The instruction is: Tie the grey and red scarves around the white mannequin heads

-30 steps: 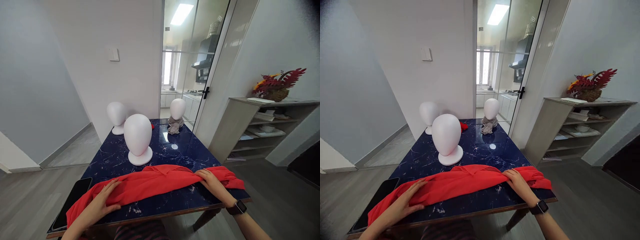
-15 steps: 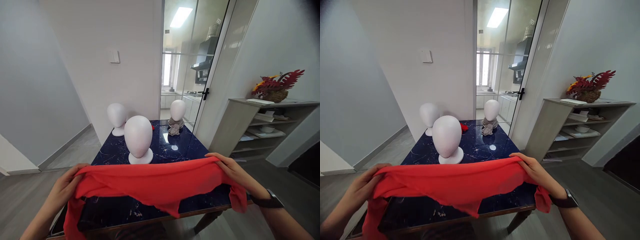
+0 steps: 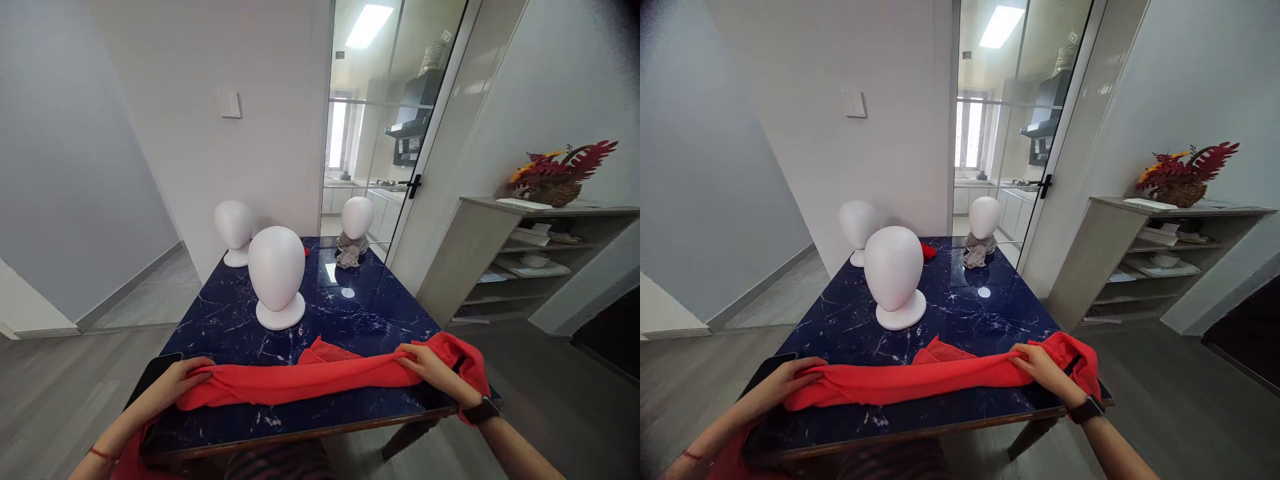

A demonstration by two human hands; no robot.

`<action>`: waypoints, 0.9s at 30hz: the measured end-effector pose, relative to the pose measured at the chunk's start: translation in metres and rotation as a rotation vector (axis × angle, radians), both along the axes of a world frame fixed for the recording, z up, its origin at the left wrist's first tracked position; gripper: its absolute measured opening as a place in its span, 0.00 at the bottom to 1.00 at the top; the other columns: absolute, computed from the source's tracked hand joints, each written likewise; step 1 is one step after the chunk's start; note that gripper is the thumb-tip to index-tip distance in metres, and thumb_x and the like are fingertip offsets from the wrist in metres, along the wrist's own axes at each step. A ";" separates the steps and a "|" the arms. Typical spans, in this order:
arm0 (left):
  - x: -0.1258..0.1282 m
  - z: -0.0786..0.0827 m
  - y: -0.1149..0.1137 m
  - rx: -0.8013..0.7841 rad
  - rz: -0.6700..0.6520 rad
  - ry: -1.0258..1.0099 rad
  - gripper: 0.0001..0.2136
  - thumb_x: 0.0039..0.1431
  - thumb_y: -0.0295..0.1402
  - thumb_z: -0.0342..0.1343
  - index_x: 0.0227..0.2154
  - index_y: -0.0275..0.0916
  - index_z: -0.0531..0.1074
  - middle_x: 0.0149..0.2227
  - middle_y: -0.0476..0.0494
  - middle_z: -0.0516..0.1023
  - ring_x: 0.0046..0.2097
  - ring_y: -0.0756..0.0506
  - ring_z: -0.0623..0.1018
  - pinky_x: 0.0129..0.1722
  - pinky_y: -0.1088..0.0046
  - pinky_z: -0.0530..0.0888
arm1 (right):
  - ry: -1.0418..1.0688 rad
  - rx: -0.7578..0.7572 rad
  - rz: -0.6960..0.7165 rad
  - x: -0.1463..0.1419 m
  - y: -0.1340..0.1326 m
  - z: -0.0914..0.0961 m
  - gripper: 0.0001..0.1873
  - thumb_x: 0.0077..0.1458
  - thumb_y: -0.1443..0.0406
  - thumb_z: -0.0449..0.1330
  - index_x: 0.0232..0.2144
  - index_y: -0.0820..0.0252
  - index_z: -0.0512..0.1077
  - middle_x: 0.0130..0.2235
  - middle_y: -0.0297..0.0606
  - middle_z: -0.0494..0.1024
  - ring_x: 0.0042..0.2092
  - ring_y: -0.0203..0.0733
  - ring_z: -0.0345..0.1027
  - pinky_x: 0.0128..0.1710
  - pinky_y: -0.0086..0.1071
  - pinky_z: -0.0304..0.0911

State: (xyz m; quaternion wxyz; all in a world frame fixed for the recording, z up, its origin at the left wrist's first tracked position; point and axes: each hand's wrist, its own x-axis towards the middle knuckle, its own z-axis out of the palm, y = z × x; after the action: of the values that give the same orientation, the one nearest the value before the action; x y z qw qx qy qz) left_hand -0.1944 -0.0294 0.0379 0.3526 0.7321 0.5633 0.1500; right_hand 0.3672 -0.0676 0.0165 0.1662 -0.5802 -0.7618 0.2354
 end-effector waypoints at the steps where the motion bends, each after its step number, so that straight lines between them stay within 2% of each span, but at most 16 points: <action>1: 0.002 -0.007 0.001 0.003 0.006 0.043 0.15 0.53 0.44 0.51 0.38 0.41 0.73 0.37 0.46 0.79 0.40 0.43 0.76 0.41 0.72 0.70 | -0.068 0.039 -0.019 0.000 0.003 -0.007 0.15 0.60 0.59 0.47 0.31 0.58 0.71 0.33 0.37 0.75 0.35 0.41 0.68 0.39 0.34 0.63; 3: 0.005 -0.018 0.004 0.050 0.008 0.124 0.16 0.53 0.43 0.51 0.41 0.41 0.70 0.34 0.46 0.78 0.37 0.44 0.76 0.38 0.72 0.70 | -0.233 0.202 -0.094 -0.005 0.008 -0.013 0.12 0.58 0.65 0.48 0.35 0.59 0.72 0.37 0.41 0.76 0.39 0.45 0.68 0.42 0.40 0.62; 5: 0.008 -0.025 0.003 0.148 0.001 0.204 0.16 0.54 0.42 0.49 0.42 0.40 0.69 0.36 0.44 0.77 0.38 0.44 0.76 0.39 0.70 0.69 | -0.360 0.398 -0.155 -0.024 0.008 -0.011 0.16 0.55 0.72 0.47 0.41 0.60 0.71 0.44 0.46 0.74 0.45 0.49 0.67 0.47 0.46 0.59; 7: 0.012 -0.030 -0.001 0.286 0.023 0.295 0.15 0.56 0.41 0.48 0.41 0.39 0.69 0.40 0.41 0.76 0.41 0.43 0.76 0.42 0.67 0.68 | -0.364 0.511 -0.078 -0.060 0.002 -0.005 0.22 0.54 0.75 0.46 0.49 0.59 0.68 0.50 0.46 0.71 0.51 0.49 0.63 0.52 0.48 0.55; 9: 0.016 -0.034 -0.009 0.417 0.070 0.390 0.14 0.57 0.42 0.46 0.38 0.40 0.70 0.41 0.40 0.75 0.43 0.42 0.75 0.44 0.63 0.67 | -0.269 0.497 0.156 -0.107 -0.007 -0.003 0.25 0.56 0.73 0.47 0.55 0.56 0.61 0.55 0.42 0.68 0.55 0.44 0.60 0.57 0.46 0.50; 11: 0.016 -0.036 -0.022 0.504 0.137 0.457 0.14 0.57 0.43 0.47 0.37 0.41 0.71 0.42 0.41 0.75 0.44 0.41 0.74 0.47 0.60 0.66 | -0.186 0.429 0.365 -0.153 -0.013 -0.006 0.27 0.57 0.63 0.53 0.59 0.52 0.55 0.59 0.39 0.62 0.58 0.45 0.55 0.59 0.46 0.49; 13: 0.007 -0.040 -0.037 0.543 0.198 0.488 0.15 0.54 0.45 0.49 0.39 0.43 0.71 0.45 0.41 0.74 0.47 0.40 0.73 0.50 0.58 0.65 | -0.145 0.382 0.410 -0.186 -0.012 -0.013 0.28 0.57 0.58 0.54 0.59 0.49 0.54 0.59 0.38 0.62 0.58 0.47 0.55 0.57 0.48 0.52; 15: -0.009 -0.045 -0.052 0.527 0.237 0.484 0.17 0.52 0.43 0.51 0.44 0.44 0.70 0.49 0.41 0.72 0.50 0.39 0.71 0.50 0.57 0.66 | -0.139 0.351 0.366 -0.199 -0.002 -0.022 0.19 0.60 0.62 0.51 0.53 0.50 0.61 0.54 0.38 0.67 0.54 0.47 0.60 0.52 0.47 0.57; 17: -0.027 -0.049 -0.065 0.466 0.252 0.441 0.18 0.49 0.35 0.51 0.45 0.45 0.70 0.49 0.42 0.73 0.50 0.39 0.72 0.49 0.59 0.67 | -0.124 0.319 0.328 -0.195 0.012 -0.029 0.12 0.61 0.68 0.48 0.45 0.54 0.66 0.46 0.39 0.72 0.48 0.45 0.64 0.48 0.43 0.61; 20: -0.042 -0.043 -0.072 0.354 0.325 0.257 0.15 0.45 0.31 0.49 0.37 0.45 0.73 0.43 0.44 0.77 0.46 0.40 0.75 0.47 0.63 0.69 | -0.015 0.292 0.283 -0.168 0.033 -0.035 0.12 0.61 0.70 0.44 0.41 0.58 0.66 0.40 0.40 0.73 0.42 0.43 0.67 0.44 0.40 0.64; 22: -0.036 -0.027 -0.067 0.266 0.373 0.014 0.13 0.47 0.34 0.49 0.36 0.45 0.73 0.39 0.45 0.78 0.42 0.40 0.76 0.42 0.66 0.71 | 0.072 0.302 0.222 -0.142 0.043 -0.035 0.13 0.62 0.69 0.43 0.42 0.58 0.65 0.40 0.41 0.73 0.42 0.43 0.68 0.45 0.40 0.65; 24: -0.022 -0.005 -0.055 0.126 0.367 -0.268 0.15 0.49 0.39 0.50 0.40 0.45 0.71 0.36 0.46 0.78 0.37 0.42 0.77 0.35 0.70 0.73 | 0.110 0.330 0.137 -0.114 0.049 -0.035 0.13 0.62 0.68 0.42 0.44 0.57 0.64 0.42 0.42 0.72 0.44 0.43 0.67 0.47 0.41 0.64; 25: -0.015 0.006 -0.046 0.051 0.402 -0.379 0.15 0.49 0.40 0.50 0.41 0.44 0.70 0.30 0.48 0.77 0.29 0.44 0.76 0.28 0.71 0.72 | 0.109 0.347 0.093 -0.099 0.050 -0.036 0.13 0.62 0.67 0.43 0.45 0.57 0.64 0.44 0.42 0.71 0.45 0.44 0.67 0.48 0.42 0.64; 27: -0.005 0.023 -0.028 -0.067 0.415 -0.454 0.16 0.51 0.42 0.50 0.41 0.42 0.67 0.22 0.52 0.72 0.22 0.47 0.71 0.22 0.73 0.67 | 0.077 0.370 0.029 -0.073 0.050 -0.038 0.14 0.61 0.67 0.44 0.47 0.56 0.64 0.46 0.43 0.70 0.48 0.45 0.65 0.50 0.45 0.62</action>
State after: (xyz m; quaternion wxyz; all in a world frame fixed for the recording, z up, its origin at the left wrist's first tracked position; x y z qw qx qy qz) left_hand -0.1989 -0.0571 0.0606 0.4548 0.5371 0.6124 0.3599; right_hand 0.2945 -0.0175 -0.0216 0.2956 -0.5191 -0.7936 0.1155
